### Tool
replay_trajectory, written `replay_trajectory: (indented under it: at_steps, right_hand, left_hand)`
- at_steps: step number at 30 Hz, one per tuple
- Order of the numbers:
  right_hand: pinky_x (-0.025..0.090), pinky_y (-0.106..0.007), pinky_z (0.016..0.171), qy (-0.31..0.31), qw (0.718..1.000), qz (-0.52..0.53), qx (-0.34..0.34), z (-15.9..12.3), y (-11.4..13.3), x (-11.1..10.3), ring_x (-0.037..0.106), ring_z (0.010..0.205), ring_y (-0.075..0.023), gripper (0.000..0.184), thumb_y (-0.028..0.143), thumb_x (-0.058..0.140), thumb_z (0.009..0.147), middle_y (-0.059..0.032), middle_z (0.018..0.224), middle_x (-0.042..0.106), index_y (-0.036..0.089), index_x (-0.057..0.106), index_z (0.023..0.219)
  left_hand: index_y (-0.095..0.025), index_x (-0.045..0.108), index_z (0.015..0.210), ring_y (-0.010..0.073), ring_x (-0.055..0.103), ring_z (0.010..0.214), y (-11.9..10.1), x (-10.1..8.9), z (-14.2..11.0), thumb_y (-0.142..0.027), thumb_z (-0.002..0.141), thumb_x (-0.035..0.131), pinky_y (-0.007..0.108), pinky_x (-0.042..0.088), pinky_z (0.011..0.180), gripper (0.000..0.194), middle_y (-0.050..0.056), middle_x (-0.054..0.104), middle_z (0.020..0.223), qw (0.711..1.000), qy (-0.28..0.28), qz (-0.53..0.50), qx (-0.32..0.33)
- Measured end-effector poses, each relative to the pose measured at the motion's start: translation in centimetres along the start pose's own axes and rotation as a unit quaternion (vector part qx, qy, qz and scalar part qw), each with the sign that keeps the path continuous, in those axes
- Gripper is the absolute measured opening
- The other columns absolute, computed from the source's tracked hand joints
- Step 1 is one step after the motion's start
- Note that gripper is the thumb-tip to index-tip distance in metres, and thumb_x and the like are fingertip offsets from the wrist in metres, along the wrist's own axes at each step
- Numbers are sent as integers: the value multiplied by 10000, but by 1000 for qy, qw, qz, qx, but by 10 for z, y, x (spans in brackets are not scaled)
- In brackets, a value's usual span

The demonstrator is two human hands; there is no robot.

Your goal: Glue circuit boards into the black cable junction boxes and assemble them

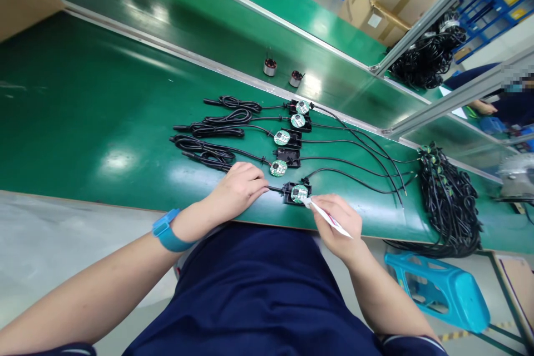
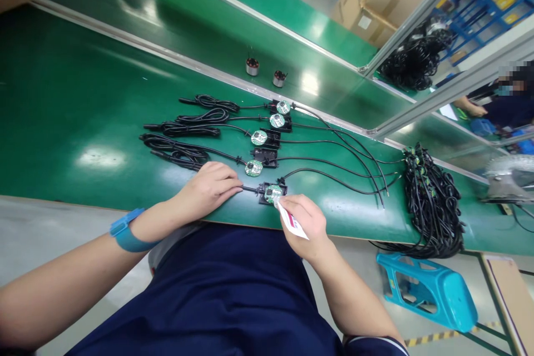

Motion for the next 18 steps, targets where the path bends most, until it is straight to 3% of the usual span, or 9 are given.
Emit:
replay_trajectory:
  at_steps: [5, 9, 15, 18]
  right_hand:
    - [610, -385, 807, 47, 998, 30, -9, 0, 0, 21, 696, 963, -235, 417, 53, 604, 851, -113, 1086, 705, 235, 629, 1225]
    - [603, -392, 820, 64, 998, 22, -19, 0, 0, 26, 684, 973, -237, 436, 39, 594, 849, -119, 1087, 699, 224, 618, 1243]
    - [604, -398, 808, 51, 998, 33, -13, 1, 1, 20, 677, 977, -241, 436, 21, 610, 838, -131, 1093, 694, 205, 626, 1233]
    - [613, -388, 799, -10, 999, 33, 18, 1, 0, 0, 692, 946, -230, 376, 33, 632, 841, -115, 1059, 706, 209, 661, 1172]
  left_hand:
    - [-198, 712, 902, 191, 567, 828, 0, 0, 0, -260, 957, 554, 380, 426, 815, 178, 58, 669, 857, 1000, -3, -1, 3]
    - [-186, 706, 907, 187, 569, 828, -2, 0, 0, -275, 973, 533, 377, 431, 811, 206, 60, 672, 858, 1000, 0, 13, 8]
    - [-196, 705, 900, 195, 574, 827, -1, -1, 0, -263, 966, 540, 379, 436, 806, 189, 58, 677, 852, 1000, 0, 15, 10]
    - [-205, 703, 906, 205, 585, 840, -3, -2, 0, -263, 965, 541, 380, 442, 802, 182, 57, 686, 860, 1000, -7, 16, 17]
Point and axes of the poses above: each hand's wrist, its own z-axis towards the middle knuckle, its own x-axis out of the palm, y = z × x, the point moved 10 cm from there along z, towards the middle knuckle
